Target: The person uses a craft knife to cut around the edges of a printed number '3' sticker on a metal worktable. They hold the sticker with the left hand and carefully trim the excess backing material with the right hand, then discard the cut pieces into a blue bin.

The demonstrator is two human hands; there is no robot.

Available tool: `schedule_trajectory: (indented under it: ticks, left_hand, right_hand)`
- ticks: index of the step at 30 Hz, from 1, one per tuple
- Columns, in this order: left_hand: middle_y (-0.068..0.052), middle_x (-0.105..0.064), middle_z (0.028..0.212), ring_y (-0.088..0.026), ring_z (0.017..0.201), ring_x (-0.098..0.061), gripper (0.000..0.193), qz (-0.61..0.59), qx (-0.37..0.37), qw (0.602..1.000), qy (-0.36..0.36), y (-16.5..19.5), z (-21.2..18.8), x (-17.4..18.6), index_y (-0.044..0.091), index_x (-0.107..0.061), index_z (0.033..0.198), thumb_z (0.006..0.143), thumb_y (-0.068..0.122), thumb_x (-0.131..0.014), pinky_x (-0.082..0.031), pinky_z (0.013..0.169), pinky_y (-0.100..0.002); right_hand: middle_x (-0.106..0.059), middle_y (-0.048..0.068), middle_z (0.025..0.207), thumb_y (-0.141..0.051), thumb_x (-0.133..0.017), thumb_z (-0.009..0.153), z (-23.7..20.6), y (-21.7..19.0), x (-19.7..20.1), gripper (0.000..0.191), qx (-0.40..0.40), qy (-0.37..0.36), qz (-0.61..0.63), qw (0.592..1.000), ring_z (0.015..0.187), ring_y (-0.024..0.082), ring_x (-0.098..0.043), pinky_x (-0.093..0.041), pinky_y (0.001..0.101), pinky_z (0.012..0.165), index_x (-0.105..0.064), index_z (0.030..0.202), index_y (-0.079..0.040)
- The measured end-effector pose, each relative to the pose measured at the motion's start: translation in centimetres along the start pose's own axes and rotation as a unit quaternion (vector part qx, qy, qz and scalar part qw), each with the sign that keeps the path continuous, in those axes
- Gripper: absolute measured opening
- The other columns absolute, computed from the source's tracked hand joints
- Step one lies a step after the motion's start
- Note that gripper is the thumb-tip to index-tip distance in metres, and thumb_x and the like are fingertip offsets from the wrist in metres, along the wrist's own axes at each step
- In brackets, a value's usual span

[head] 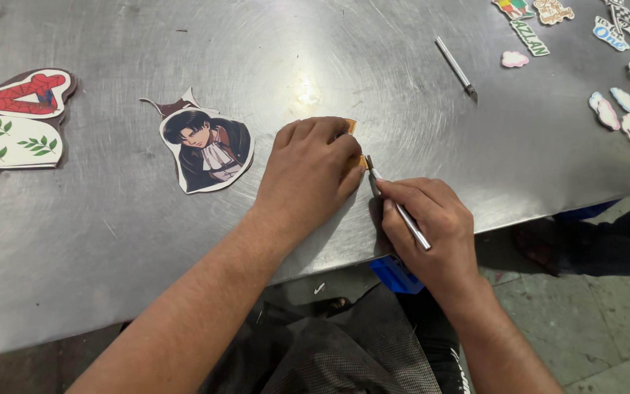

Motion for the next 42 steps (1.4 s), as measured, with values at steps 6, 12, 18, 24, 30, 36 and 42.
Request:
schedule_trajectory:
  ticks: [6,12,18,24,30,36,42]
  left_hand:
    - [-0.007,-0.067,0.127,-0.028,0.123,-0.060,0.016,0.004,0.003,1.000,0.005,0.0,-0.3,0.3,0.011,-0.073,0.098,0.090,0.025,-0.071,-0.039,0.110,-0.047]
    - [-0.012,-0.065,0.128,-0.032,0.121,-0.060,0.031,-0.014,0.033,0.996,0.076,-0.6,0.0,3.0,0.006,-0.069,0.119,0.091,0.019,-0.070,-0.044,0.105,-0.047]
    - [-0.013,-0.066,0.128,-0.032,0.109,-0.063,0.025,-0.034,0.116,0.985,0.119,-2.3,-1.9,5.1,0.004,-0.068,0.120,0.095,0.005,-0.064,-0.051,0.094,-0.044]
    - [-0.010,-0.068,0.121,-0.024,0.098,-0.071,0.025,-0.139,0.153,0.976,0.066,-0.4,-1.9,3.9,0.006,-0.066,0.122,0.098,0.016,-0.067,-0.058,0.070,-0.035]
    - [-0.010,-0.068,0.121,-0.023,0.104,-0.069,0.042,-0.252,0.078,0.961,-0.078,6.6,-3.6,1.4,0.004,-0.067,0.124,0.089,0.026,-0.075,-0.060,0.077,-0.035]
    - [-0.009,-0.070,0.118,-0.030,0.107,-0.067,0.032,-0.142,-0.047,0.988,-0.036,11.4,-4.3,0.9,0.005,-0.070,0.115,0.088,0.023,-0.076,-0.050,0.091,-0.043]
    - [-0.006,-0.073,0.105,-0.029,0.097,-0.068,0.014,-0.143,-0.003,0.989,-0.022,11.0,-4.3,0.4,0.005,-0.071,0.102,0.093,0.015,-0.072,-0.052,0.086,-0.041]
  right_hand:
    - [-0.071,0.010,0.104,-0.003,-0.061,0.102,-1.9,2.0,1.8,0.021,-0.080,0.127,0.059,0.987,0.088,0.015,-0.069,-0.057,0.0279,0.079,-0.070,0.120,0.002]
    - [-0.070,0.008,0.108,-0.011,-0.059,0.105,-2.4,4.6,1.9,0.028,-0.169,0.170,0.151,0.959,0.081,0.008,-0.066,-0.055,0.0232,0.072,-0.065,0.129,0.002]
    - [-0.069,0.003,0.101,-0.015,-0.055,0.104,-4.0,8.4,1.3,0.023,-0.284,0.197,0.370,0.862,0.076,0.006,-0.064,-0.057,0.0232,0.069,-0.063,0.121,-0.003]
    - [-0.058,0.002,0.070,-0.020,-0.059,0.111,-4.6,11.0,0.3,0.029,-0.275,0.151,0.478,0.821,0.061,0.009,-0.052,-0.043,0.0244,0.055,-0.067,0.091,0.000]
    - [-0.063,-0.001,0.068,-0.019,-0.059,0.103,-5.5,10.9,-0.2,0.027,-0.227,-0.058,0.406,0.883,0.065,0.006,-0.059,-0.048,0.0222,0.061,-0.074,0.086,-0.003]
    - [-0.067,-0.002,0.076,-0.014,-0.064,0.102,-5.8,10.1,0.2,0.020,-0.182,-0.069,0.457,0.868,0.072,0.005,-0.060,-0.050,0.0225,0.065,-0.075,0.092,-0.001]
    - [-0.072,0.001,0.077,-0.017,-0.065,0.100,-5.9,10.3,0.0,0.020,-0.187,-0.048,0.398,0.897,0.073,0.004,-0.063,-0.050,0.0212,0.064,-0.078,0.096,-0.002]
Point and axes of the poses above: each hand's wrist, its own z-axis towards the middle knuckle, its own x-axis out of the back of the hand, y = z × x, the point moved 9 cm from there along z, towards the middle knuckle
